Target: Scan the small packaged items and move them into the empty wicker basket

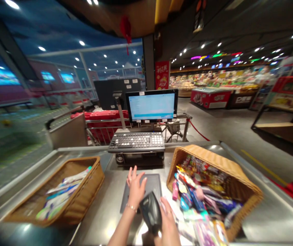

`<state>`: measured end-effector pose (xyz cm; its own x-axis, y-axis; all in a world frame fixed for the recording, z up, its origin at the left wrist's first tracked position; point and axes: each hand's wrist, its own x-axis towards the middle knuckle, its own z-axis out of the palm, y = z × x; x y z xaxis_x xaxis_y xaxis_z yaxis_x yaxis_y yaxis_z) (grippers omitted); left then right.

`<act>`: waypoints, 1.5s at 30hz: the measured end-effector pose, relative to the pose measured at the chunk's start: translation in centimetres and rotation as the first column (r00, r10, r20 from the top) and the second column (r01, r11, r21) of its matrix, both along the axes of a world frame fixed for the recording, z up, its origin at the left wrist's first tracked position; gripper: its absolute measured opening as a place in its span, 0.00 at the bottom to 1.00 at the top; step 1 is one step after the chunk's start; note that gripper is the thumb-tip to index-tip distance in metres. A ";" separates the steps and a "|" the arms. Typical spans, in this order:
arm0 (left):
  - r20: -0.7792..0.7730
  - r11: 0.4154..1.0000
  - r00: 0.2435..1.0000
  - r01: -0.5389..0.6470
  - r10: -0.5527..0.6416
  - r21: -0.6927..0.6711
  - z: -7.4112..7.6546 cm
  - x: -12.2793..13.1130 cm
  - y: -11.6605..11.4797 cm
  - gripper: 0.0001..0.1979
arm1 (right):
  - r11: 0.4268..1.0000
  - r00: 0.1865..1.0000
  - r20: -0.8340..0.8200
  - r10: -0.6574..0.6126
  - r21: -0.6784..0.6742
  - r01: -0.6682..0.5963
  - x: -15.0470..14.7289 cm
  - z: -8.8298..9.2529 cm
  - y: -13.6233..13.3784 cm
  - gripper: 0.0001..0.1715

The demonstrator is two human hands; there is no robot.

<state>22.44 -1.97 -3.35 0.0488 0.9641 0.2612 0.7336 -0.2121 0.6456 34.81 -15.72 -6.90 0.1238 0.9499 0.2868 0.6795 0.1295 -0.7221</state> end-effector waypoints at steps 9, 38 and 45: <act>-0.023 1.000 1.000 0.015 -0.015 -0.007 0.3 0.7 -0.8 0.16 | 1.000 1.000 0.004 -0.006 0.028 0.006 0.1 0.0 -0.6 0.40; -0.067 0.963 0.969 0.226 -0.238 -0.144 -1.0 3.2 0.8 0.18 | 0.991 0.993 -0.061 -0.102 0.081 0.106 -0.4 -1.8 -0.2 0.42; -0.056 0.954 0.967 0.236 -0.250 -0.184 -1.4 4.2 -0.1 0.17 | 0.990 0.988 -0.118 -0.100 0.089 0.110 -0.4 -1.8 -0.3 0.40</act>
<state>26.62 -2.04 -4.77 0.3011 0.9505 0.0765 0.7230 -0.2798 0.6316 34.37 -16.03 -8.71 0.2582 0.8990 0.3539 0.6077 0.1336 -0.7828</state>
